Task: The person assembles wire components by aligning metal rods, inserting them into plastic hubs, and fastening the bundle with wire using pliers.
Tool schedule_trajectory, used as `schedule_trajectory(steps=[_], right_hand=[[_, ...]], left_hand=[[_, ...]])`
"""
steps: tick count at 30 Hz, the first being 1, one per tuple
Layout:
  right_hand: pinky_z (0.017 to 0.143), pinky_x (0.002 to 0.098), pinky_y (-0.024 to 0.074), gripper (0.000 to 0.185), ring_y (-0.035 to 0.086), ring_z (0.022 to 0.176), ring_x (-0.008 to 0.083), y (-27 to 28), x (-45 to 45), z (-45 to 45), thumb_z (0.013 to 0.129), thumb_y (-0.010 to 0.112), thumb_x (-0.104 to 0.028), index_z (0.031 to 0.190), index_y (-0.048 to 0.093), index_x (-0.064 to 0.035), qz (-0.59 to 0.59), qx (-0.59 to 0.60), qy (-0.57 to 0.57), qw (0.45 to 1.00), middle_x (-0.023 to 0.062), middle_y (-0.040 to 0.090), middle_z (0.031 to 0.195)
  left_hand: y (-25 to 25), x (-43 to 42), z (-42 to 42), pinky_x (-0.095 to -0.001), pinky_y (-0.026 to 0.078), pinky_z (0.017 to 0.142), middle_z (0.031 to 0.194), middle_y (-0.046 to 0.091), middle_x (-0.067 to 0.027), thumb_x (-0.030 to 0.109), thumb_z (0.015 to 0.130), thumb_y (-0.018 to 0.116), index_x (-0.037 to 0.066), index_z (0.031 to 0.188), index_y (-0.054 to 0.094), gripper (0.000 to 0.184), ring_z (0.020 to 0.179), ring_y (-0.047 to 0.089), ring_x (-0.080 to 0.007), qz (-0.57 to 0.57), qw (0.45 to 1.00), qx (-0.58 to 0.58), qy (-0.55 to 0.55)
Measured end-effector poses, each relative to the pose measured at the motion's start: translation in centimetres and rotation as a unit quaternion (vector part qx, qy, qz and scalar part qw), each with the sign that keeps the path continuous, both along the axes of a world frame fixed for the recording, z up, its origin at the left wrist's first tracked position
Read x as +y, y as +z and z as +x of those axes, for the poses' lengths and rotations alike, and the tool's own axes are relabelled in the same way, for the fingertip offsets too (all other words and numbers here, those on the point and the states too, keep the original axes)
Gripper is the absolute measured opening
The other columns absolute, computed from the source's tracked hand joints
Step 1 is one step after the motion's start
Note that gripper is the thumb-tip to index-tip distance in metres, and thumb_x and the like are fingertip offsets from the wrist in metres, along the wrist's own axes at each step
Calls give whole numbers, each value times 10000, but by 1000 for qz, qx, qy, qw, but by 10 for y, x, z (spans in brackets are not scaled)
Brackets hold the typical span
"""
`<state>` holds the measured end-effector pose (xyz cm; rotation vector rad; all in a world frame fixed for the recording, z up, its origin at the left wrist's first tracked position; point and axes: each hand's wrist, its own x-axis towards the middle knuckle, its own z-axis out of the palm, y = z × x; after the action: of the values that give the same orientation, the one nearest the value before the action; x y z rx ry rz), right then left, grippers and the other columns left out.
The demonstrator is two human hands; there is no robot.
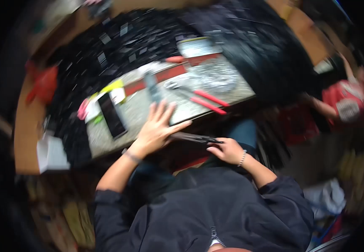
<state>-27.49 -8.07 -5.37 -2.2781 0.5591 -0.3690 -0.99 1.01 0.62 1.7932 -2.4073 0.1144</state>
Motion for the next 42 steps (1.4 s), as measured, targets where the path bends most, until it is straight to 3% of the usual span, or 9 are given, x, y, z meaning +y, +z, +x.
schedule_trajectory(steps=[7, 13, 14, 24, 35, 37, 40, 41, 42], right_hand=[[467, 292, 379, 200, 520, 508, 197, 102, 1, -59, 783, 689, -186, 675, 568, -70, -218, -346, -135, 902, 29, 570, 614], [397, 245, 312, 366, 396, 399, 111, 229, 61, -119, 885, 576, -333, 672, 532, -39, -507, -559, -180, 631, -10, 454, 516], [632, 404, 482, 369, 441, 686, 169, 251, 90, -142, 886, 472, -492, 861, 509, -126, -498, -403, -169, 749, -4, 496, 749], [497, 302, 400, 307, 431, 627, 163, 277, 103, -146, 864, 554, -417, 846, 502, -114, -495, -348, -256, 754, -9, 477, 718], [531, 199, 331, 356, 447, 493, 70, 260, 92, -162, 850, 576, -432, 638, 519, -153, -545, -421, -185, 701, -74, 491, 577], [516, 220, 322, 346, 430, 478, 69, 249, 89, -151, 820, 630, -417, 645, 516, -141, -539, -518, -228, 624, -68, 477, 565], [517, 365, 444, 443, 484, 665, 174, 251, 87, -171, 850, 514, -532, 930, 544, -98, -525, -398, -164, 735, 0, 553, 799], [485, 236, 314, 394, 433, 474, 92, 230, 71, -160, 817, 623, -461, 674, 536, -105, -518, -495, -204, 667, -36, 487, 575], [449, 253, 301, 453, 427, 453, 113, 224, 70, -162, 808, 600, -512, 707, 555, -72, -491, -474, -201, 703, -9, 492, 567]], left_hand=[[2, -6, -16, -592, 116, 1054, 1435, 229, -216, 199, 769, 612, 250, 1280, 483, 529, 1321, 158, -462, 11, 999, -31, -2], [-28, -8, 13, -619, 135, 1034, 1441, 199, -232, 190, 817, 526, 248, 1316, 440, 509, 1320, 117, -492, -18, 995, -87, -53], [-28, -7, 15, -627, 145, 1027, 1438, 202, -237, 212, 834, 509, 241, 1317, 438, 490, 1315, 116, -500, -18, 993, -99, -56], [-20, -7, 8, -646, 124, 1018, 1427, 184, -275, 134, 797, 545, 220, 1327, 411, 553, 1311, 95, -519, 24, 995, -90, -37], [-25, -6, 14, -635, 180, 1013, 1449, 199, -214, 231, 804, 564, 222, 1338, 409, 556, 1317, 156, -477, -44, 989, -128, -56], [30, 0, -29, -506, 405, 910, 1323, 377, -267, 467, 847, 519, -10, 1319, 388, 684, 1199, 398, -431, -13, 970, -244, -22], [21, 0, -24, -553, 285, 987, 1386, 296, -223, 472, 867, 467, -24, 1344, 316, 704, 1290, 245, -428, 22, 980, -196, -6], [19, 1, -27, -588, 231, 995, 1410, 246, -225, 493, 875, 421, -11, 1364, 272, 718, 1307, 197, -428, 42, 983, -181, 16], [20, 3, -25, -623, 177, 1004, 1433, 197, -227, 514, 882, 374, 1, 1384, 228, 732, 1324, 150, -428, 63, 982, -171, 40]])
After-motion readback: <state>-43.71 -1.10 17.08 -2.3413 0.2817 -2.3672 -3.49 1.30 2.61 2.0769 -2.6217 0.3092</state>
